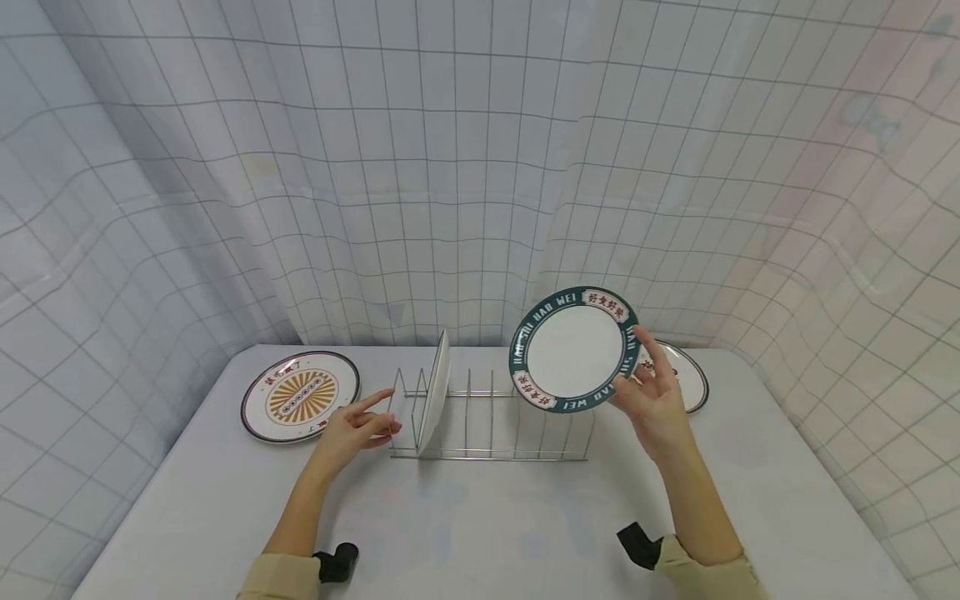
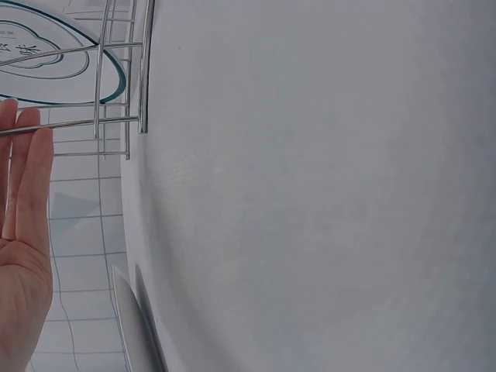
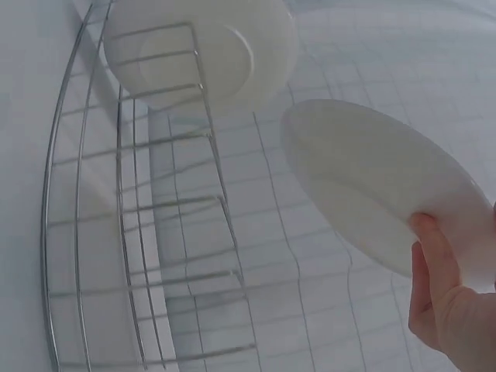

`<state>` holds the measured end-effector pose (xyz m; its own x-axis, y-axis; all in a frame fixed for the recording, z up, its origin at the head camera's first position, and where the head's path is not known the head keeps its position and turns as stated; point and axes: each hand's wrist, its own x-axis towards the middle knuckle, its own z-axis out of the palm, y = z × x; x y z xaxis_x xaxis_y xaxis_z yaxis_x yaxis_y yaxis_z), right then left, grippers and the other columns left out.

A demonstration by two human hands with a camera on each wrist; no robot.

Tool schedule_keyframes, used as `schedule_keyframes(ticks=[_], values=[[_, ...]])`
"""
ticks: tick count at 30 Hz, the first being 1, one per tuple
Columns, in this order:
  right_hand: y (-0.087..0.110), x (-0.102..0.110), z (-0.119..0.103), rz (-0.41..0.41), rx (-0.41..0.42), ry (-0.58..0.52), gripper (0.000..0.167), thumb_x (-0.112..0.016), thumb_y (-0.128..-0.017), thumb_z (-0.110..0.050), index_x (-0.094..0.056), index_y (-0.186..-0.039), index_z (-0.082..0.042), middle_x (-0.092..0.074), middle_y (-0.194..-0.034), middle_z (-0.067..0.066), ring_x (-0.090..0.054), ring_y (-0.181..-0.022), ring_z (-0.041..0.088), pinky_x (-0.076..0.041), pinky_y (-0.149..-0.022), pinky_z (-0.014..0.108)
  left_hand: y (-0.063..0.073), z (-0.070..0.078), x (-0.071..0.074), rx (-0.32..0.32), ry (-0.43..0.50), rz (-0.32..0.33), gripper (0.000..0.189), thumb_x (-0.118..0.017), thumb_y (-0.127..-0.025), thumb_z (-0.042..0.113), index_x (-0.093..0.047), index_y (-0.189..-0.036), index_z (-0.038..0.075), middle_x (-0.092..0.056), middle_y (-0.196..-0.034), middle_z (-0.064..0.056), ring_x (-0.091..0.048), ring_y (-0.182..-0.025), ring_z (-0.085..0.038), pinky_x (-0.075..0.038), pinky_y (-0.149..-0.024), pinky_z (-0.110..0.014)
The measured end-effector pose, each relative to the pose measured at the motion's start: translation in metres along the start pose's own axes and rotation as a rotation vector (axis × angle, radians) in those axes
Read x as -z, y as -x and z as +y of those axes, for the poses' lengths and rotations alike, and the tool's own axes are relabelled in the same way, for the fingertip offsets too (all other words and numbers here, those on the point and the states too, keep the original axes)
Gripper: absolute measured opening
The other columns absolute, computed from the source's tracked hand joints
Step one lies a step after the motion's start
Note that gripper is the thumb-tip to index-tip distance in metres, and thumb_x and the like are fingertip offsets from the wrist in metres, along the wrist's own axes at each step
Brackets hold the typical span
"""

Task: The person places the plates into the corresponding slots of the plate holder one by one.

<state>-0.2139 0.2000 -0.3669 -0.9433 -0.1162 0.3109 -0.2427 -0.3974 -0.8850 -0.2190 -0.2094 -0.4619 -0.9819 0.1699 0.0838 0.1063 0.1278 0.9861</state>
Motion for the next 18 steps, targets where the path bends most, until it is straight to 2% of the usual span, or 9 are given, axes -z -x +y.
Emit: schedule_keyframes(ticks=[3, 11, 18], values=[[-0.002, -0.015, 0.009, -0.035, -0.04, 0.024, 0.071, -0.049, -0.085, 0.014, -0.024, -0.144, -0.017, -0.044, -0.122, 0.01, -0.054, -0.1, 0.014, -0.053, -0.082, 0.028, -0.001, 0.0, 0.0, 0.005, 0.004, 0.003, 0.053, -0.06, -0.09, 0.018, -0.041, -0.136, 0.0, -0.067, -0.092, -0.021, -0.067, -0.084, -0.016, -0.055, -0.076, -0.033], [-0.006, -0.051, 0.027, -0.057, -0.157, 0.103, 0.071, -0.057, -0.084, 0.008, -0.029, -0.143, -0.022, -0.047, -0.103, 0.008, -0.056, -0.087, 0.012, -0.054, -0.076, 0.027, -0.002, -0.001, 0.0, 0.023, -0.003, 0.008, 0.056, -0.06, -0.089, 0.019, -0.039, -0.136, -0.001, -0.067, -0.093, -0.021, -0.067, -0.084, -0.014, -0.055, -0.076, -0.033], [-0.009, -0.081, 0.033, -0.065, -0.13, 0.27, 0.068, -0.064, -0.082, 0.001, -0.036, -0.139, -0.023, -0.049, -0.102, 0.014, -0.056, -0.086, 0.016, -0.055, -0.076, 0.035, -0.002, -0.001, 0.0, 0.029, 0.003, 0.012, 0.056, -0.061, -0.089, 0.019, -0.039, -0.136, -0.001, -0.068, -0.093, -0.02, -0.067, -0.083, -0.014, -0.055, -0.075, -0.033]])
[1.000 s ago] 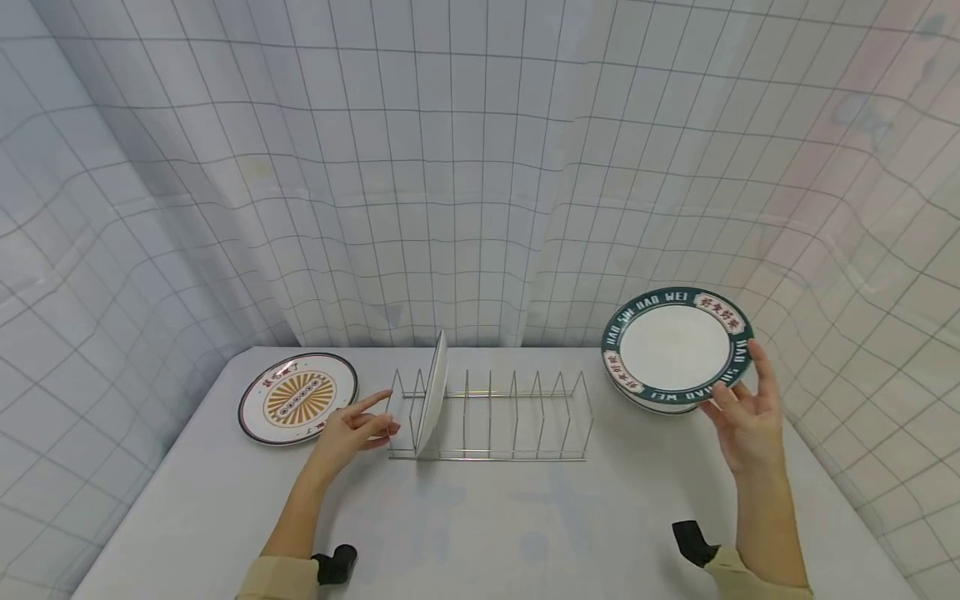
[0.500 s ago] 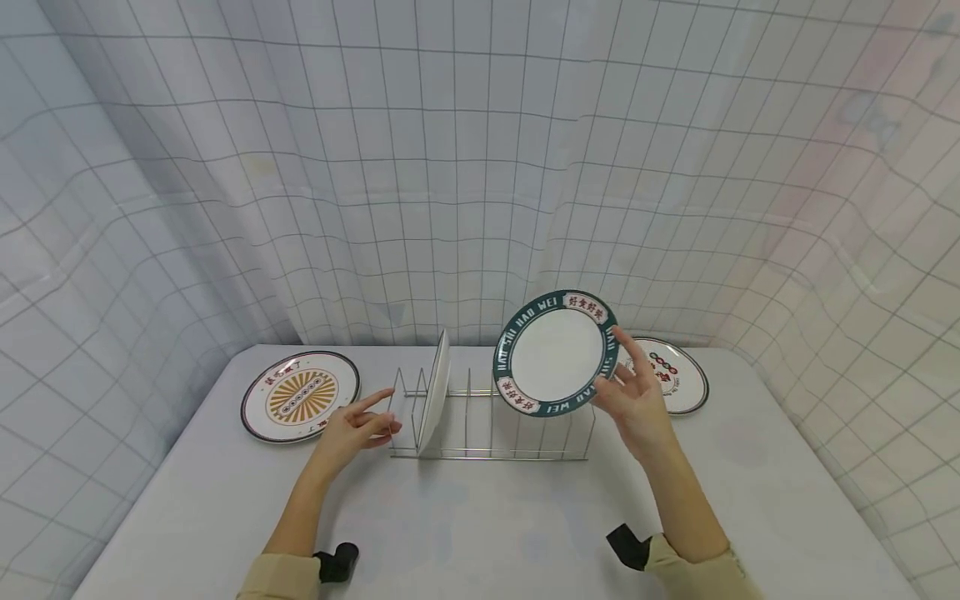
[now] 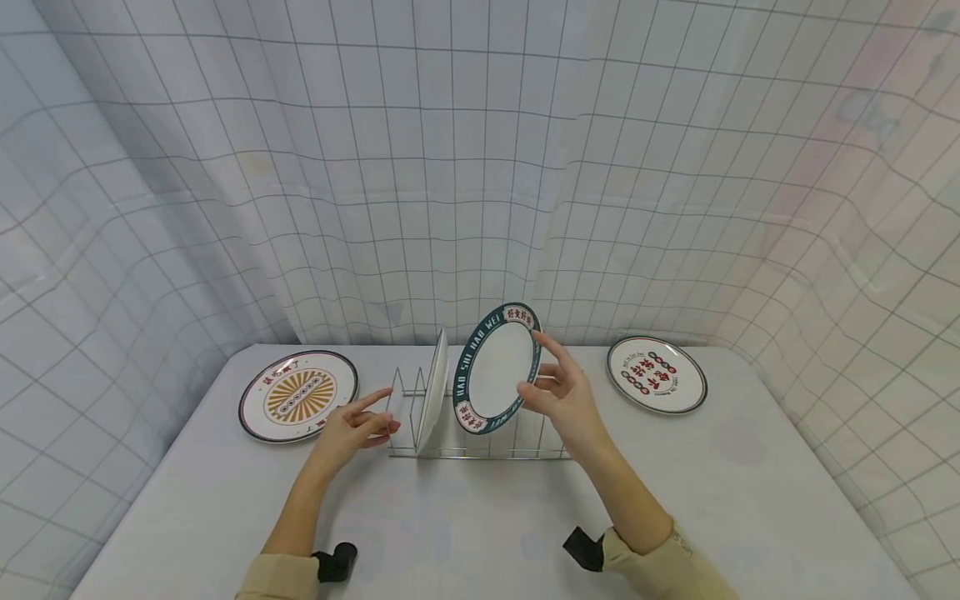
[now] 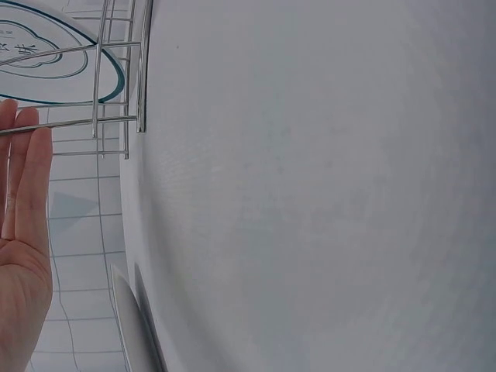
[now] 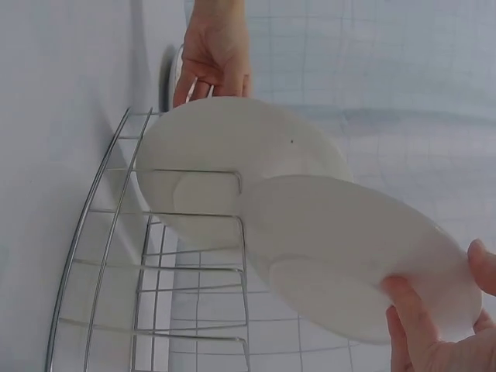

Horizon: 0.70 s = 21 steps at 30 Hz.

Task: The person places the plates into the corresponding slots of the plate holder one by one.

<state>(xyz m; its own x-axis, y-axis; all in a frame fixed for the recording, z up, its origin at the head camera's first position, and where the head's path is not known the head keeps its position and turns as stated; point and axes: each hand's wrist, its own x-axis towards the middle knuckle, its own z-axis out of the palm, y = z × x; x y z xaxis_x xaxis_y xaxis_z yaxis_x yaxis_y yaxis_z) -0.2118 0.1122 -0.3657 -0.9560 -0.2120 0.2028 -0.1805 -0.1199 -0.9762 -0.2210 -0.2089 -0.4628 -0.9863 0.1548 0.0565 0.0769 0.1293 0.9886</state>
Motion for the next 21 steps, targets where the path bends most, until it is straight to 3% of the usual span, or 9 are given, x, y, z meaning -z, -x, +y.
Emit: schedule_keyframes(ticks=[7, 14, 21], values=[[-0.007, -0.027, 0.004, 0.02, 0.019, 0.131, 0.068, -0.069, -0.079, 0.0, -0.043, -0.136, -0.024, -0.05, -0.106, 0.021, -0.054, -0.092, 0.022, -0.056, -0.074, 0.034, -0.001, 0.0, -0.001, 0.006, -0.009, 0.008, 0.056, -0.061, -0.089, 0.02, -0.04, -0.136, 0.0, -0.068, -0.093, -0.02, -0.067, -0.083, -0.013, -0.055, -0.075, -0.032], [-0.008, -0.046, 0.014, 0.04, 0.034, 0.235, 0.067, -0.072, -0.078, -0.008, -0.043, -0.136, -0.024, -0.049, -0.109, 0.014, -0.052, -0.097, 0.026, -0.055, -0.072, 0.032, -0.002, -0.001, -0.001, 0.002, -0.003, 0.009, 0.056, -0.061, -0.088, 0.02, -0.041, -0.136, 0.0, -0.067, -0.093, -0.021, -0.067, -0.083, -0.014, -0.055, -0.075, -0.033], [-0.007, -0.064, 0.031, 0.027, 0.073, 0.315, 0.062, -0.073, -0.078, -0.014, -0.047, -0.133, -0.027, -0.047, -0.121, 0.015, -0.052, -0.098, 0.027, -0.05, -0.075, 0.034, -0.001, 0.0, -0.001, 0.005, -0.011, 0.012, 0.055, -0.061, -0.088, 0.02, -0.041, -0.136, 0.0, -0.067, -0.094, -0.021, -0.067, -0.083, -0.014, -0.055, -0.075, -0.033]])
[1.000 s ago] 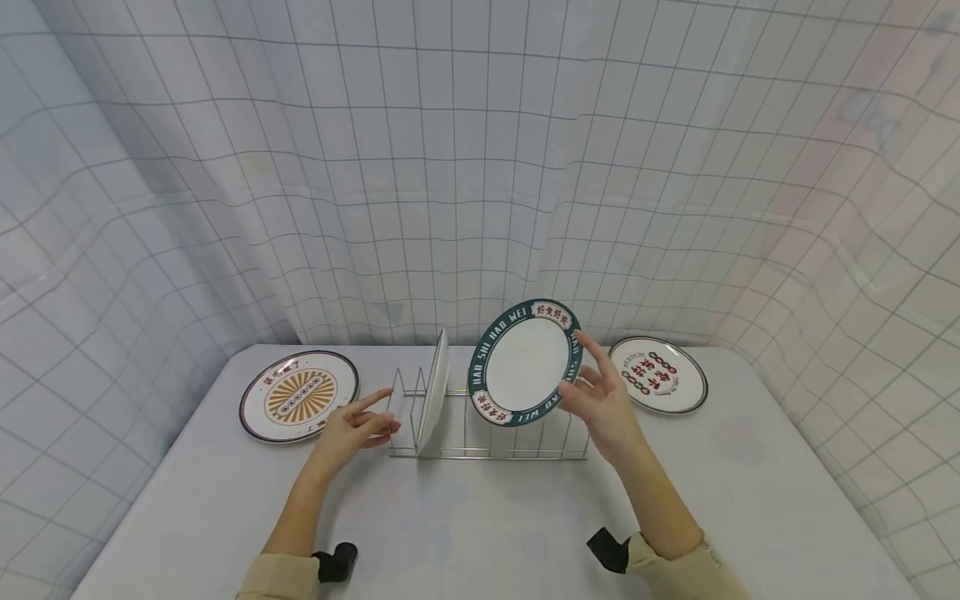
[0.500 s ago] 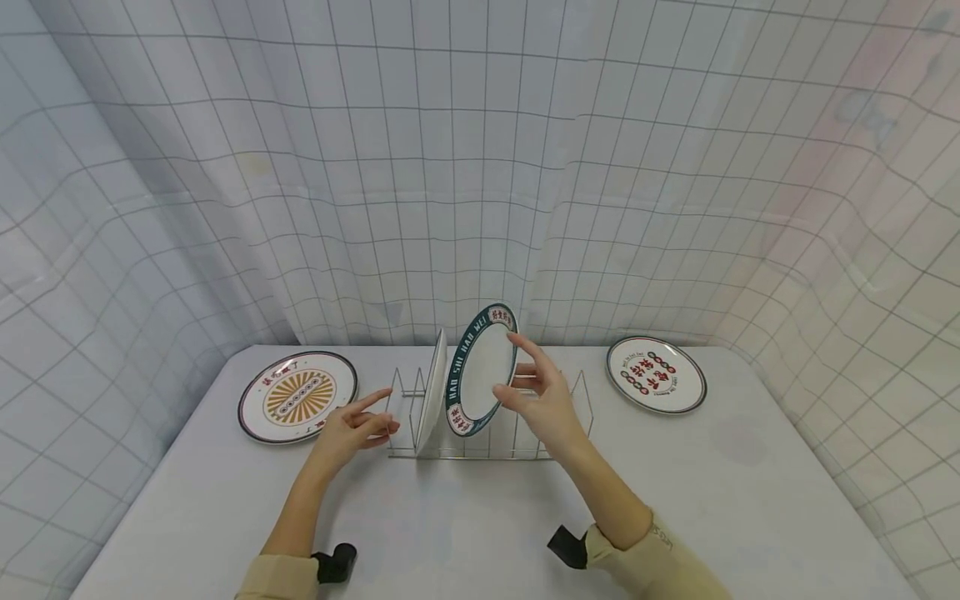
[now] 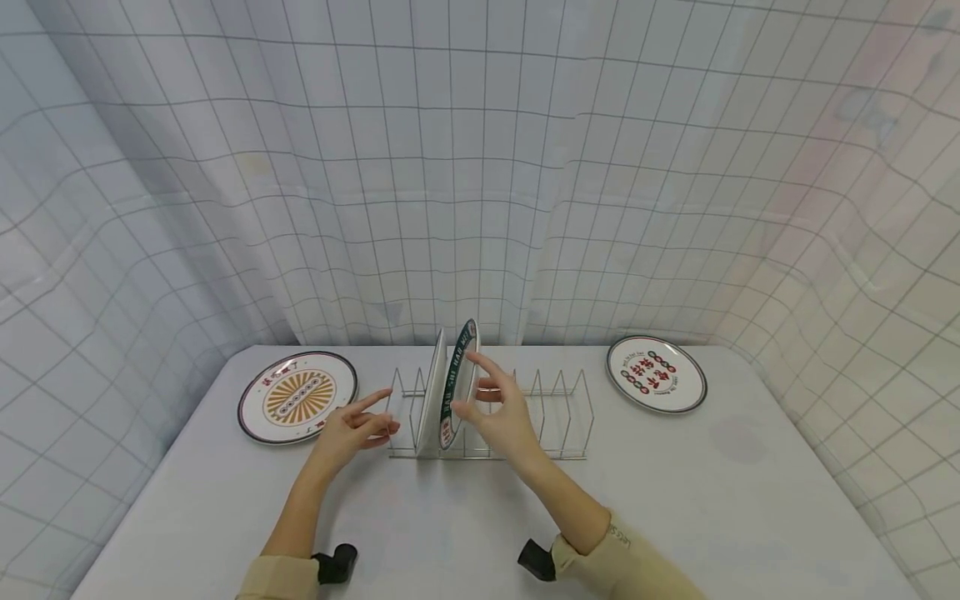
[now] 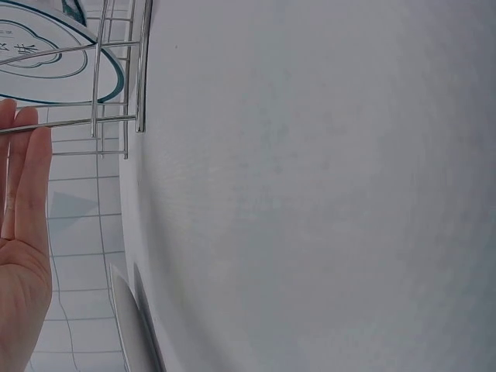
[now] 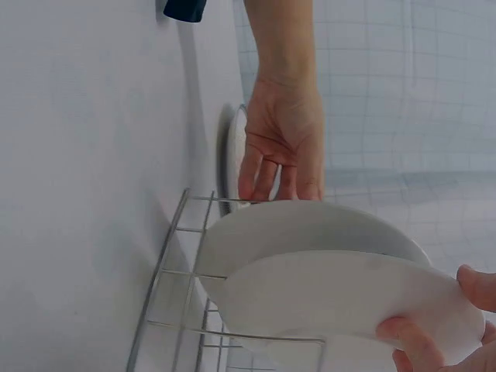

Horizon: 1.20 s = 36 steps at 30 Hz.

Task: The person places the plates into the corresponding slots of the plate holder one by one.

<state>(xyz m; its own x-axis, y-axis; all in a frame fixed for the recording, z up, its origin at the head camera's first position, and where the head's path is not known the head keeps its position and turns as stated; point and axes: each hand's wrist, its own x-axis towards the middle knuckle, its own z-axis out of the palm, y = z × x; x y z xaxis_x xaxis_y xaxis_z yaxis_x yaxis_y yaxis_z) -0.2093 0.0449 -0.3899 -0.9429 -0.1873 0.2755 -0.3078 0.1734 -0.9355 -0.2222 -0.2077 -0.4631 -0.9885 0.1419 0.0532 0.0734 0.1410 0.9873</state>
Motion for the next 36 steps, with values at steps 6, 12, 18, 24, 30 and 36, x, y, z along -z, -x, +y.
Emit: schedule_keyframes(ticks=[6, 12, 18, 24, 30, 36], values=[[0.003, -0.013, 0.015, 0.013, 0.001, 0.029, 0.061, -0.073, -0.077, -0.013, -0.049, -0.132, -0.027, -0.047, -0.113, 0.015, -0.051, -0.096, 0.027, -0.046, -0.082, 0.044, 0.0, 0.0, 0.0, -0.007, -0.012, -0.006, 0.053, -0.061, -0.089, 0.02, -0.043, -0.136, 0.004, -0.067, -0.095, -0.021, -0.067, -0.083, -0.014, -0.055, -0.076, -0.033], [0.005, -0.018, 0.023, 0.035, 0.04, 0.03, 0.06, -0.072, -0.078, -0.012, -0.049, -0.132, -0.024, -0.047, -0.108, 0.014, -0.051, -0.097, 0.029, -0.044, -0.083, 0.05, 0.0, 0.0, 0.0, -0.018, -0.004, -0.017, 0.053, -0.061, -0.089, 0.02, -0.043, -0.136, 0.004, -0.068, -0.093, -0.017, -0.067, -0.084, -0.015, -0.055, -0.075, -0.032], [0.007, -0.019, 0.023, 0.023, 0.042, 0.036, 0.062, -0.072, -0.079, -0.013, -0.047, -0.135, -0.021, -0.046, -0.111, 0.016, -0.051, -0.101, 0.031, -0.043, -0.084, 0.053, 0.0, 0.0, 0.0, -0.022, -0.011, -0.016, 0.053, -0.061, -0.089, 0.021, -0.043, -0.136, 0.004, -0.066, -0.096, -0.023, -0.067, -0.084, -0.015, -0.055, -0.076, -0.032], [0.013, -0.007, 0.001, -0.056, -0.003, 0.051, 0.064, -0.066, -0.084, -0.01, -0.038, -0.14, -0.018, -0.044, -0.12, 0.02, -0.051, -0.109, 0.034, -0.052, -0.081, 0.04, 0.0, -0.001, 0.001, -0.019, -0.012, -0.019, 0.053, -0.061, -0.089, 0.02, -0.043, -0.136, 0.005, -0.067, -0.096, -0.022, -0.067, -0.085, -0.015, -0.055, -0.076, -0.032], [-0.002, 0.034, 0.01, 0.054, -0.023, -0.053, 0.066, -0.064, -0.086, -0.018, -0.032, -0.142, -0.029, -0.04, -0.135, 0.013, -0.046, -0.119, 0.033, -0.048, -0.09, 0.041, 0.0, -0.001, 0.0, -0.016, -0.016, -0.017, 0.052, -0.06, -0.089, 0.02, -0.043, -0.136, 0.006, -0.066, -0.097, -0.024, -0.067, -0.085, -0.016, -0.055, -0.076, -0.033], [-0.017, 0.107, 0.027, 0.349, 0.019, -0.117, 0.06, -0.061, -0.089, -0.017, -0.033, -0.141, -0.028, -0.039, -0.132, 0.007, -0.042, -0.121, 0.024, -0.042, -0.098, 0.037, 0.001, 0.0, 0.001, -0.02, -0.012, -0.017, 0.052, -0.06, -0.089, 0.02, -0.043, -0.136, 0.004, -0.066, -0.096, -0.023, -0.067, -0.085, -0.015, -0.055, -0.076, -0.033]])
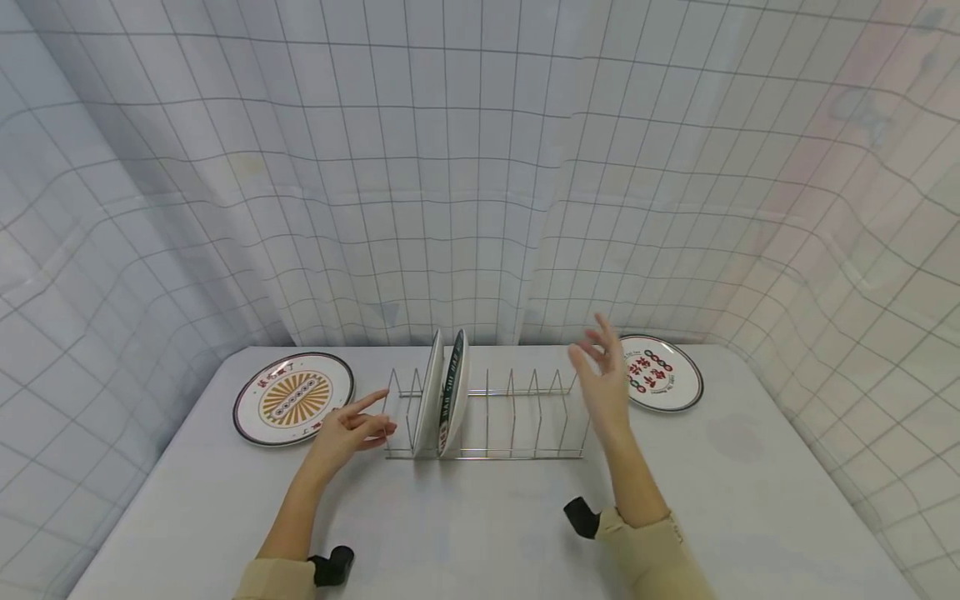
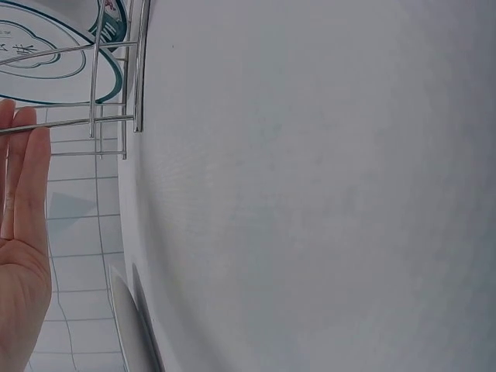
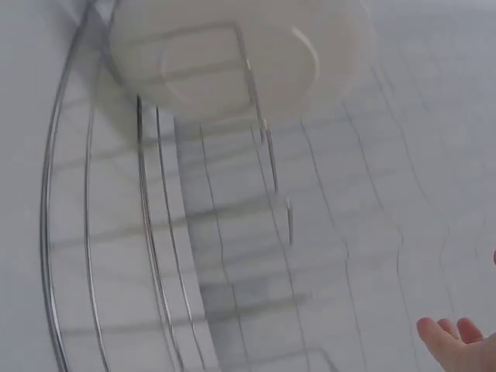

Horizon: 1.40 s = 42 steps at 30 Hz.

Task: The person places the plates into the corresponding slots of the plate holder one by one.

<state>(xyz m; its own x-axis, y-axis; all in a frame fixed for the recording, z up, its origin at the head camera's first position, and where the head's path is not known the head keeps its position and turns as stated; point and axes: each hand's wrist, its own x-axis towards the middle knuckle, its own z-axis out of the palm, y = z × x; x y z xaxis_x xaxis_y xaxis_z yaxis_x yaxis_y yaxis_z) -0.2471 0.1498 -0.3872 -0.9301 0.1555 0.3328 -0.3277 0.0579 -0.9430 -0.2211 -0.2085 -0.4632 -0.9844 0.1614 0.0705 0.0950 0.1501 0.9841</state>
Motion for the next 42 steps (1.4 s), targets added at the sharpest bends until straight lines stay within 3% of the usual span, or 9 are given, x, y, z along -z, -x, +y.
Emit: schedule_keyframes(ticks=[4, 10, 14, 18, 24, 27, 30, 36, 42], values=[[-0.014, 0.041, 0.012, 0.185, -0.026, -0.031, 0.057, -0.057, -0.091, -0.016, -0.032, -0.14, -0.028, -0.036, -0.132, 0.008, -0.041, -0.121, 0.023, -0.042, -0.097, 0.027, 0.001, 0.0, 0.001, -0.003, 0.007, -0.002, 0.053, -0.06, -0.089, 0.019, -0.042, -0.136, 0.003, -0.067, -0.095, -0.022, -0.067, -0.084, -0.015, -0.055, -0.076, -0.033], [-0.024, 0.087, 0.033, 0.395, -0.09, -0.07, 0.058, -0.058, -0.09, -0.012, -0.032, -0.14, -0.026, -0.037, -0.128, 0.007, -0.041, -0.119, 0.024, -0.045, -0.087, 0.013, 0.002, -0.001, 0.003, -0.012, 0.011, -0.005, 0.054, -0.059, -0.09, 0.018, -0.039, -0.137, 0.0, -0.068, -0.094, -0.02, -0.067, -0.084, -0.015, -0.055, -0.076, -0.033], [-0.024, 0.112, 0.048, 0.512, -0.177, -0.077, 0.058, -0.058, -0.09, -0.013, -0.032, -0.141, -0.025, -0.038, -0.122, 0.002, -0.044, -0.114, 0.018, -0.045, -0.088, 0.015, 0.001, -0.001, 0.003, -0.012, 0.019, -0.009, 0.054, -0.06, -0.09, 0.018, -0.04, -0.136, -0.001, -0.069, -0.093, -0.016, -0.067, -0.084, -0.014, -0.055, -0.076, -0.032], [-0.021, 0.132, 0.065, 0.582, -0.291, -0.03, 0.06, -0.057, -0.091, -0.018, -0.028, -0.143, -0.026, -0.036, -0.125, 0.002, -0.043, -0.113, 0.014, -0.043, -0.095, 0.022, 0.001, -0.002, 0.003, -0.017, 0.014, -0.012, 0.053, -0.06, -0.089, 0.017, -0.041, -0.135, -0.001, -0.069, -0.091, -0.014, -0.067, -0.083, -0.014, -0.055, -0.075, -0.032], [-0.016, 0.149, 0.087, 0.596, -0.427, 0.007, 0.065, -0.054, -0.092, -0.021, -0.019, -0.145, -0.03, -0.021, -0.143, 0.011, -0.028, -0.13, 0.024, -0.034, -0.105, 0.03, -0.001, -0.001, 0.001, -0.034, 0.023, -0.028, 0.053, -0.06, -0.089, 0.015, -0.04, -0.134, -0.004, -0.068, -0.092, -0.018, -0.067, -0.084, -0.014, -0.055, -0.075, -0.033], [-0.016, 0.152, 0.096, 0.579, -0.481, 0.023, 0.068, -0.053, -0.092, -0.021, -0.013, -0.147, -0.029, -0.016, -0.146, 0.014, -0.027, -0.13, 0.026, -0.035, -0.104, 0.03, -0.001, 0.0, 0.001, -0.028, 0.032, -0.032, 0.052, -0.06, -0.089, 0.014, -0.039, -0.133, -0.005, -0.068, -0.092, -0.017, -0.067, -0.084, -0.015, -0.055, -0.075, -0.034], [-0.016, 0.153, 0.106, 0.559, -0.546, -0.009, 0.072, -0.053, -0.092, -0.018, -0.009, -0.147, -0.031, -0.019, -0.142, 0.013, -0.039, -0.118, 0.021, -0.043, -0.097, 0.025, -0.001, 0.0, 0.002, -0.024, 0.031, -0.034, 0.051, -0.06, -0.089, 0.015, -0.04, -0.132, -0.003, -0.068, -0.092, -0.016, -0.067, -0.084, -0.015, -0.055, -0.075, -0.034], [-0.021, 0.151, 0.119, 0.51, -0.614, -0.082, 0.075, -0.053, -0.091, -0.008, -0.009, -0.148, -0.03, -0.035, -0.113, 0.003, -0.054, -0.079, 0.003, -0.053, -0.075, 0.019, -0.001, 0.0, 0.002, -0.021, 0.028, -0.034, 0.049, -0.06, -0.089, 0.015, -0.042, -0.132, -0.001, -0.069, -0.091, -0.015, -0.066, -0.084, -0.015, -0.055, -0.075, -0.033], [-0.027, 0.149, 0.127, 0.537, -0.623, -0.089, 0.074, -0.054, -0.088, 0.002, -0.017, -0.147, -0.023, -0.04, -0.113, 0.003, -0.056, -0.072, -0.001, -0.053, -0.073, 0.016, -0.001, -0.001, 0.003, -0.019, 0.046, -0.035, 0.05, -0.06, -0.089, 0.015, -0.041, -0.132, -0.002, -0.07, -0.09, -0.01, -0.066, -0.084, -0.015, -0.055, -0.075, -0.033]])
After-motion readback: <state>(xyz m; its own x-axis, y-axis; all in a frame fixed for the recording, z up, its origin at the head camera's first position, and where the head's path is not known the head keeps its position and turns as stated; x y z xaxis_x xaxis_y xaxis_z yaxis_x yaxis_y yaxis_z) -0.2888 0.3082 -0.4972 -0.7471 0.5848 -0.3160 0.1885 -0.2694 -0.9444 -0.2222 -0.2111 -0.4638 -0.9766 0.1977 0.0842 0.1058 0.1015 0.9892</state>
